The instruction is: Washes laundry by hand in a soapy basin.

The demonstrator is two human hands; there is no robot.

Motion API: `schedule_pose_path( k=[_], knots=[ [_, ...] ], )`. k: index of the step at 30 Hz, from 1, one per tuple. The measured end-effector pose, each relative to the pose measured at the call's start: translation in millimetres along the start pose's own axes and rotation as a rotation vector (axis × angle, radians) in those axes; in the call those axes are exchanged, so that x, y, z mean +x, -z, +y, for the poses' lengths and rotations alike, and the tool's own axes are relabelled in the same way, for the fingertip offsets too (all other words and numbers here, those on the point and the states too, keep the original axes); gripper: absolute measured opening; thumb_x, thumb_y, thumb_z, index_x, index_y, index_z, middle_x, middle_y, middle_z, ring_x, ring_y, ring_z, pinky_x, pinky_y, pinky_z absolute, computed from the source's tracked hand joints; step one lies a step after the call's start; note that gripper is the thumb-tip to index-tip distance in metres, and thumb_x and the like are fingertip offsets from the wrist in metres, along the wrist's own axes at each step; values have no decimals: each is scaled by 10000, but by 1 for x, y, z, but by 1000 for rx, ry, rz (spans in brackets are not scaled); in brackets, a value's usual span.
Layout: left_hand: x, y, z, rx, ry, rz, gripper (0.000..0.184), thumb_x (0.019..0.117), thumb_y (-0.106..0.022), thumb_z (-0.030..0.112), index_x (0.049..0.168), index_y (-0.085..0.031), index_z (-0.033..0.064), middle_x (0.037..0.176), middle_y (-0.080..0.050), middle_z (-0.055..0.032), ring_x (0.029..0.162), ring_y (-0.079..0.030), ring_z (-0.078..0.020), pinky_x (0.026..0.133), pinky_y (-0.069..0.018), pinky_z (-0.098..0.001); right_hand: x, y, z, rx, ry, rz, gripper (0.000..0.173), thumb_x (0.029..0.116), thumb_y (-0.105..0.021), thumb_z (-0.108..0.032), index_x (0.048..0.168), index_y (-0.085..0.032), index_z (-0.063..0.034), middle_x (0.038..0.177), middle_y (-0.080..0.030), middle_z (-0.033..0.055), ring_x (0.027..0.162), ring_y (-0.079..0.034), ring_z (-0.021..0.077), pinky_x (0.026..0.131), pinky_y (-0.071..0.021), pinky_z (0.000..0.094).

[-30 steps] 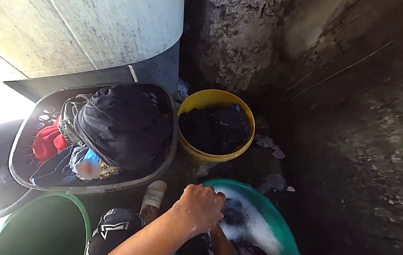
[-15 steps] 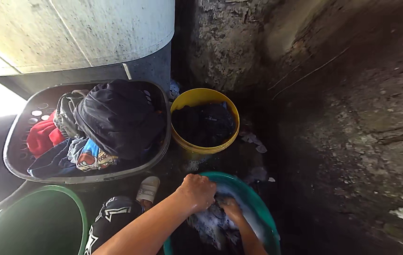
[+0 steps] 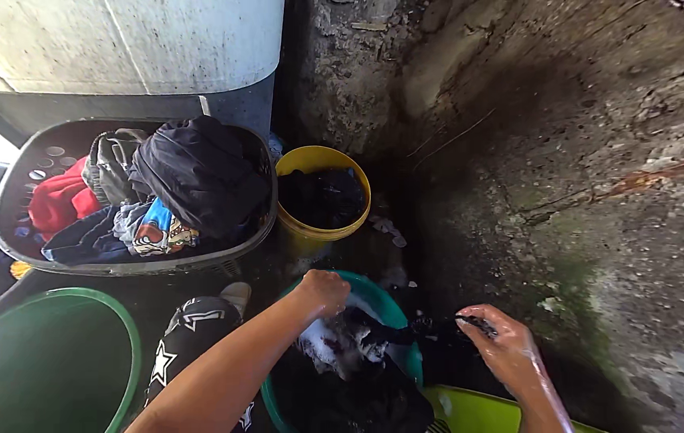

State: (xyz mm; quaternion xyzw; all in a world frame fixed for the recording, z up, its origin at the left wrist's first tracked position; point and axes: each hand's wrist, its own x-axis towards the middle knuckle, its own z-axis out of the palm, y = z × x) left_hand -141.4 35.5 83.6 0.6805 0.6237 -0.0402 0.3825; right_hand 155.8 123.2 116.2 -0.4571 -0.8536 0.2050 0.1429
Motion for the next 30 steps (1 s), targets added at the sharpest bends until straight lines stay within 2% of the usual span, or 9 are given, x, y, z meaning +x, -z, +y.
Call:
schedule_pose_path(
  k=[3, 5, 8, 12, 14, 17, 21, 25, 30],
  knots=[
    [1, 0, 0, -5, 10, -3, 387, 1050, -586, 279, 1348, -604, 33, 1320, -630, -238, 1267, -584, -432, 991, -463, -655, 9, -46, -6, -289, -215, -393, 260, 982, -646, -138, 1188, -707, 8, 1191, -675, 300, 1127, -647, 491, 964, -481, 686],
    [-2, 1, 0, -14, 1, -4, 385, 1053, -581, 278, 1350, -602, 32, 1318, -630, -239, 1268, -583, -432, 993, -463, -654, 6, -106, -12, -330, -246, -679, 359, 986, -653, -235, 1308, -683, -78, 1377, -581, 285, 1252, -578, 485, 1018, -461, 678],
    [-3, 1, -2, -14, -16, -4, 380, 1052, -582, 278, 1342, -603, 34, 1303, -634, -239, 1255, -589, -428, 980, -468, -650, -10, -215, -17, -160, -137, -894, 430, 989, -650, -260, 1365, -639, -52, 1415, -567, 256, 1336, -534, 409, 1115, -421, 585],
    [-2, 0, -7, -17, -2, -20, 375, 1055, -577, 273, 1333, -605, 22, 1295, -634, -247, 1248, -591, -432, 975, -469, -647, -40, -312, -61, -122, -214, -999, 703, 965, -695, -302, 1569, -389, -116, 1479, -498, 280, 1328, -535, 449, 1080, -448, 620],
    [-3, 1, -7, -14, 5, -30, 375, 1059, -570, 278, 1334, -602, 24, 1294, -633, -247, 1244, -593, -429, 977, -471, -640, -51, -324, -75, -208, -261, -1021, 657, 975, -641, -223, 1570, -381, -122, 1440, -547, 262, 1313, -559, 434, 1066, -465, 599],
    [-5, 4, -9, -20, -4, -19, 369, 1058, -572, 272, 1329, -604, 23, 1290, -635, -242, 1242, -595, -424, 978, -474, -635, -65, -308, -51, 71, -284, -957, 415, 988, -638, -249, 1366, -635, -80, 1288, -675, 210, 1237, -627, 370, 1067, -471, 579],
    [-9, 7, -8, -59, -36, 11, 363, 1053, -582, 254, 1318, -609, 7, 1284, -636, -252, 1238, -593, -439, 973, -470, -649, -86, -193, -39, 640, -413, -657, 257, 773, -583, 80, 992, -713, 50, 965, -704, 94, 914, -655, 131, 832, -549, 371],
    [-6, 5, 0, -40, -48, -3, 360, 1049, -586, 240, 1313, -607, -4, 1277, -635, -260, 1229, -596, -447, 956, -474, -655, -96, -115, -16, 791, -273, -406, 283, 718, -604, 82, 916, -705, -93, 902, -704, -103, 882, -650, -36, 824, -553, 200],
    [-4, 0, 7, -27, -49, -10, 357, 1055, -579, 239, 1312, -607, -7, 1269, -638, -265, 1235, -592, -449, 965, -469, -658, -85, -58, -24, 846, -203, -56, 336, 729, -604, 48, 904, -713, -218, 860, -723, -151, 789, -664, -34, 714, -569, 182]
  ],
)
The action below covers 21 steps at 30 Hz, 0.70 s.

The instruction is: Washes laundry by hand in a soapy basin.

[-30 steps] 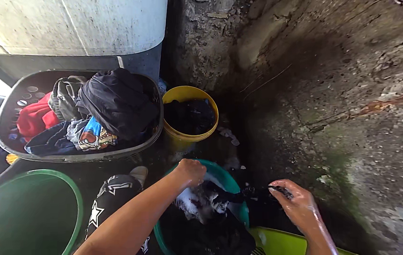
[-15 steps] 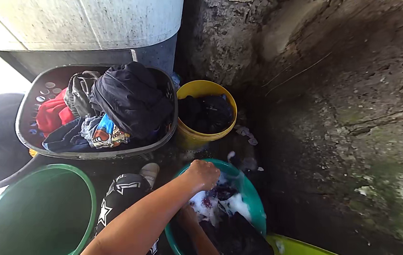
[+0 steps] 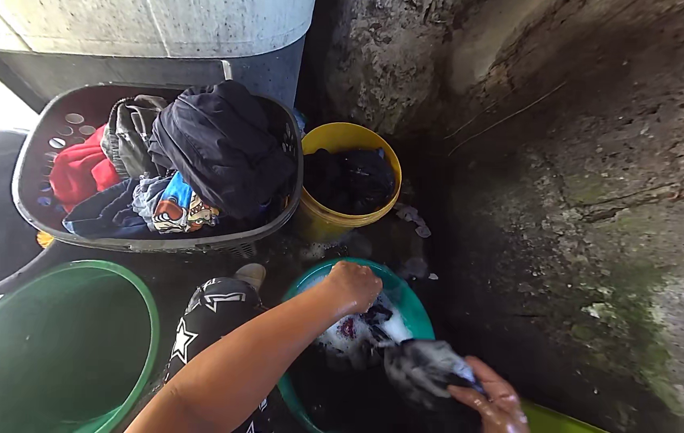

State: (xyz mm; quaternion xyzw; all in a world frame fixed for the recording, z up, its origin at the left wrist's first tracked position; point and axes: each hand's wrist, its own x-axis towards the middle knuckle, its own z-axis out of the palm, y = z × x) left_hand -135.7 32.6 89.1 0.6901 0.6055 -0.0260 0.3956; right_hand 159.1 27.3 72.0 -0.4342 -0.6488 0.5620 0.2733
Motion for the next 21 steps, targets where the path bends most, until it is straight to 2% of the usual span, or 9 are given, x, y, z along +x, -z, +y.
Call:
schedule_pose_path(
  k=[4, 6, 7, 9, 12, 15, 17, 19, 21],
  knots=[
    [5, -4, 0, 20, -6, -19, 365, 1061, -569, 250, 1329, -600, 4, 1286, -637, -250, 1249, -588, -435, 977, -467, -650, 21, 17, -11, -469, 68, 244, 167, 714, -577, 17, 853, -606, -71, 795, -632, -53, 754, -621, 3, 696, -535, 208],
    [5, -5, -1, 25, -1, -23, 363, 1061, -567, 246, 1337, -597, 12, 1288, -638, -243, 1246, -592, -429, 970, -471, -648, 32, 21, 0, -868, -33, 117, 244, 806, -648, 28, 1035, -691, 98, 977, -701, 259, 932, -685, 364, 831, -528, 561],
    [5, -6, -1, 25, 1, -24, 356, 1062, -565, 246, 1332, -598, 16, 1282, -640, -238, 1239, -596, -425, 965, -475, -644, 39, 17, 7, -1046, -176, 18, 283, 865, -678, -11, 1134, -699, 76, 1091, -689, 329, 1035, -671, 498, 872, -499, 691],
    [5, -5, -2, 28, 8, -27, 355, 1063, -562, 253, 1334, -597, 26, 1276, -643, -232, 1232, -602, -417, 962, -480, -636, 50, -2, 29, -1295, -388, -192, 397, 941, -671, -126, 1324, -662, -24, 1365, -560, 337, 1248, -549, 553, 954, -459, 730],
    [4, -3, -3, 13, 13, -23, 364, 1061, -568, 255, 1346, -595, 29, 1269, -649, -230, 1222, -608, -417, 956, -482, -639, 48, -45, 69, -1271, -228, -396, 483, 946, -699, -212, 1386, -624, -28, 1516, -423, 349, 1404, -386, 564, 1072, -343, 742],
    [2, -3, -7, -1, 19, -14, 343, 1059, -568, 238, 1337, -606, 40, 1255, -658, -217, 1212, -615, -403, 950, -486, -627, 46, -100, 97, -1249, -336, -715, 680, 904, -743, -452, 1512, -526, -237, 1680, -251, 168, 1552, -116, 479, 1133, -125, 809],
    [3, -3, -10, 10, 11, -7, 338, 1057, -575, 243, 1328, -615, 45, 1241, -664, -205, 1200, -622, -393, 942, -494, -618, 43, -107, 126, -1329, -472, -812, 781, 863, -787, -460, 1555, -449, -327, 1727, -103, 110, 1564, 7, 475, 1087, -90, 857],
    [0, -2, -12, 6, 13, 16, 335, 1053, -580, 251, 1318, -630, 54, 1237, -672, -198, 1193, -629, -390, 932, -499, -618, 36, -82, 148, -1323, -497, -611, 719, 833, -818, -276, 1495, -539, -249, 1649, -308, 186, 1513, -228, 502, 1053, -257, 837],
    [-4, -2, -14, -8, 22, 27, 321, 1057, -572, 258, 1306, -636, 65, 1231, -673, -190, 1191, -630, -385, 927, -500, -618, 31, -45, 156, -1332, -624, -370, 639, 902, -737, -270, 1495, -524, -165, 1528, -456, 264, 1395, -436, 507, 1016, -402, 749]
  ],
)
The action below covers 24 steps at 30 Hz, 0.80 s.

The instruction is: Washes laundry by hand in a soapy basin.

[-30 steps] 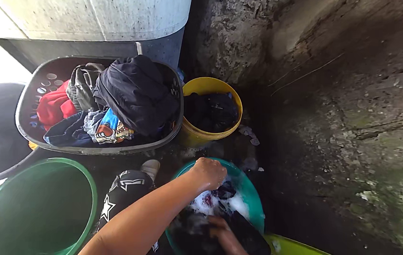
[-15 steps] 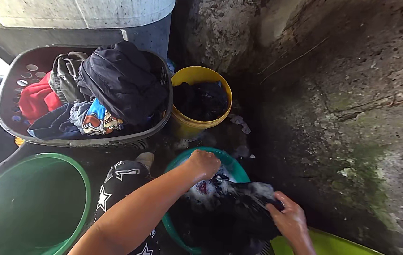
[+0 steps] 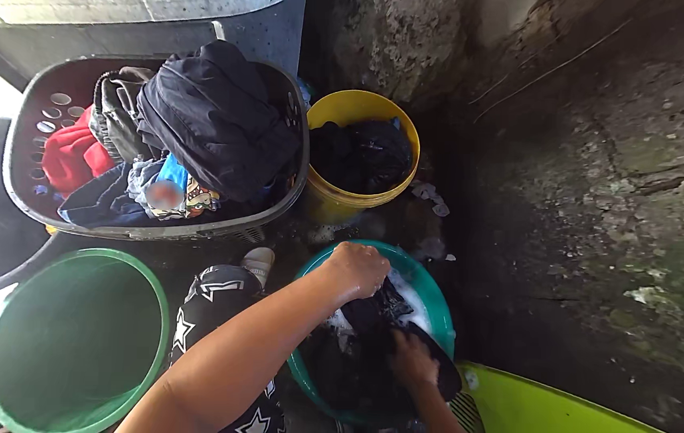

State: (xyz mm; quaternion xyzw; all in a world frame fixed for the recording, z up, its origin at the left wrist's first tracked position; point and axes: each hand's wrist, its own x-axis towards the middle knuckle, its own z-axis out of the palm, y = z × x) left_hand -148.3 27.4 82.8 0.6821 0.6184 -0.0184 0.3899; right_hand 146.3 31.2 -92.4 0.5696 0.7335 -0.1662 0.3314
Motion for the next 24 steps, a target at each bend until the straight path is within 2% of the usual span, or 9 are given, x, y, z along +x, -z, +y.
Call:
schedule_pose_path(
  k=[3, 6, 8, 11, 13, 16, 19, 22, 24],
  knots=[
    [-4, 0, -3, 7, 1, 7, 308, 1063, -562, 260, 1295, -643, 75, 1221, -677, -179, 1184, -634, -374, 921, -506, -605, 10, 5, 52, 94, -283, -48, 584, 1013, -579, -425, 1503, -499, -117, 1430, -558, 280, 1309, -553, 474, 1022, -458, 664],
    [-3, -2, -1, 15, 6, -1, 309, 1062, -564, 269, 1293, -642, 78, 1213, -678, -177, 1178, -637, -371, 920, -507, -601, 13, 13, 66, 132, -347, -246, 662, 1041, -489, -519, 1471, -507, -16, 1472, -532, 263, 1399, -485, 422, 1122, -381, 628],
    [-2, -1, 2, 21, 7, 1, 310, 1060, -568, 262, 1299, -638, 78, 1210, -678, -181, 1170, -639, -374, 911, -510, -602, 16, 10, 54, 20, -334, -266, 657, 1027, -487, -539, 1463, -531, -50, 1491, -526, 238, 1408, -480, 408, 1109, -382, 635],
    [1, -2, 6, 24, -5, -13, 321, 1058, -574, 250, 1321, -629, 74, 1229, -670, -186, 1183, -631, -379, 919, -508, -601, 12, 2, 23, -86, -117, -30, 610, 939, -671, -281, 1491, -522, -67, 1606, -308, 316, 1490, -257, 532, 1124, -207, 775],
    [2, -3, 7, 33, -13, -21, 322, 1057, -574, 246, 1323, -626, 72, 1225, -669, -186, 1182, -630, -379, 919, -508, -599, 8, -1, -7, 6, 173, 173, 556, 860, -729, -119, 1395, -605, -29, 1516, -416, 353, 1424, -353, 565, 1093, -246, 797],
    [6, -3, 7, 34, -17, -25, 330, 1058, -571, 247, 1331, -624, 69, 1228, -672, -189, 1185, -631, -380, 928, -506, -601, -5, -14, -77, 124, 392, 68, 466, 979, -641, -304, 1372, -634, -53, 1412, -583, 245, 1349, -519, 439, 1102, -394, 650],
    [8, -3, 8, 39, -11, -35, 335, 1062, -565, 252, 1338, -620, 70, 1235, -669, -190, 1191, -628, -381, 932, -503, -605, -14, -53, -136, -36, 499, -88, 557, 966, -661, -388, 1416, -589, -67, 1504, -512, 187, 1436, -422, 383, 1139, -344, 611],
    [9, -2, 8, 39, -11, -35, 325, 1065, -558, 257, 1320, -627, 67, 1223, -672, -189, 1186, -629, -378, 935, -500, -606, -6, -70, -144, 32, 482, -50, 392, 986, -632, -306, 1295, -685, -70, 1459, -569, 157, 1429, -426, 384, 1137, -328, 613],
    [8, -2, 7, 33, -17, -19, 313, 1063, -564, 255, 1301, -640, 67, 1213, -676, -185, 1181, -632, -375, 931, -499, -606, -8, -56, -121, 451, 460, 6, 374, 989, -653, -272, 1219, -709, 17, 1335, -650, 200, 1374, -490, 380, 1156, -316, 588]
  ],
)
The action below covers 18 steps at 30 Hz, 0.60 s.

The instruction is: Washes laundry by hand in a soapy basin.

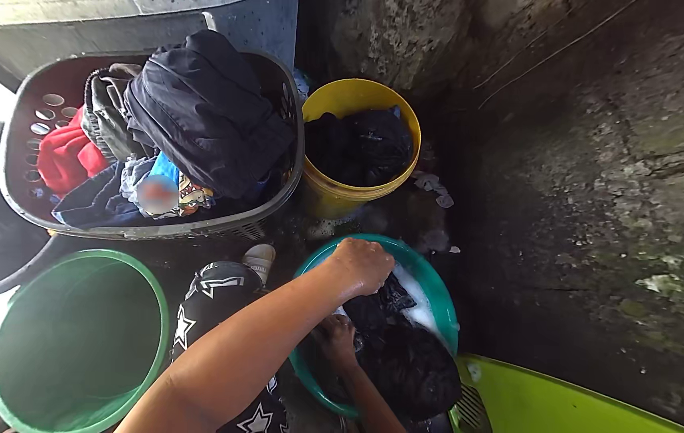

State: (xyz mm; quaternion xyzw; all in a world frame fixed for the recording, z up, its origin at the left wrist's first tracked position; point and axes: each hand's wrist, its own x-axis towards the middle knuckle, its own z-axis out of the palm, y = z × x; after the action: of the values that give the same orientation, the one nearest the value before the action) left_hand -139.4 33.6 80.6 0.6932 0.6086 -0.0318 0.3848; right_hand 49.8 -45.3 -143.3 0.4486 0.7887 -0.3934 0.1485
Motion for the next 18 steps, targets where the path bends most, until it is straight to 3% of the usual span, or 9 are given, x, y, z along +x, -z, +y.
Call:
schedule_pose_path(
  k=[1, 2, 3, 6, 10, 12, 14, 16, 18],
  knots=[
    [0, 1, -1, -2, -6, 4, 309, 1055, -580, 246, 1298, -643, 66, 1214, -677, -187, 1181, -632, -379, 927, -500, -614, -10, 17, 5, 256, -1, 101, 348, 983, -659, -204, 1191, -688, 73, 1251, -666, 229, 1286, -557, 348, 1125, -381, 534],
    [0, 2, -2, -3, -17, -1, 308, 1036, -609, 224, 1299, -644, 67, 1219, -675, -189, 1184, -629, -384, 925, -498, -623, -22, 35, 7, 489, -1, 193, 280, 989, -627, -144, 1160, -649, 77, 1141, -667, 183, 1133, -617, 232, 1024, -485, 415],
    [-1, 3, -3, -11, -39, -24, 329, 1005, -651, 191, 1309, -641, 65, 1232, -672, -196, 1192, -623, -394, 933, -491, -637, -36, 53, 7, 677, 26, 277, 213, 992, -577, -95, 1134, -605, 61, 1061, -638, 108, 1022, -615, 119, 937, -519, 316],
    [-5, 0, -3, -86, -198, -173, 533, 898, -795, 118, 1385, -600, 20, 1255, -653, -259, 1174, -609, -442, 993, -454, -647, -84, 111, -8, 930, 179, 470, 255, 993, -496, -44, 1234, -541, 27, 1105, -640, -30, 1048, -612, -21, 949, -527, 223],
    [-4, -22, 10, -277, -370, -235, 770, 817, -882, 155, 1485, -519, 29, 1317, -614, -310, 1169, -605, -481, 953, -464, -665, -129, 178, -50, 833, 555, 685, 213, 1024, -597, -271, 1227, -606, -338, 1156, -664, -281, 1122, -599, -97, 997, -494, 159],
    [-3, -34, 22, -440, -423, -178, 693, 840, -866, 220, 1410, -569, -37, 1293, -631, -312, 1191, -609, -461, 980, -455, -667, -134, 203, -66, 796, 693, 773, 295, 1030, -593, -335, 1323, -568, -341, 1231, -655, -267, 1192, -588, -64, 1062, -480, 204],
    [-4, -38, 34, -531, -444, -38, 546, 904, -801, 289, 1246, -637, -103, 1181, -674, -300, 1131, -644, -422, 983, -476, -621, -127, 221, -74, 784, 738, 827, 399, 1044, -567, -373, 1400, -491, -210, 1289, -637, -207, 1255, -569, -16, 1122, -456, 275],
    [-7, -33, 40, -563, -418, 117, 492, 955, -724, 269, 1217, -622, -134, 1189, -655, -316, 1171, -619, -428, 1022, -452, -596, -106, 231, -67, 821, 623, 846, 411, 1082, -457, -418, 1359, -494, -117, 1241, -642, -163, 1210, -587, -7, 1094, -477, 288],
    [-13, -23, 42, -584, -385, 213, 465, 977, -685, 282, 1228, -635, -107, 1198, -664, -287, 1185, -621, -380, 1033, -453, -550, -68, 230, -41, 912, 416, 823, 409, 1107, -293, -325, 1298, -542, -62, 1129, -677, -95, 1079, -639, 11, 989, -536, 281]
  ],
)
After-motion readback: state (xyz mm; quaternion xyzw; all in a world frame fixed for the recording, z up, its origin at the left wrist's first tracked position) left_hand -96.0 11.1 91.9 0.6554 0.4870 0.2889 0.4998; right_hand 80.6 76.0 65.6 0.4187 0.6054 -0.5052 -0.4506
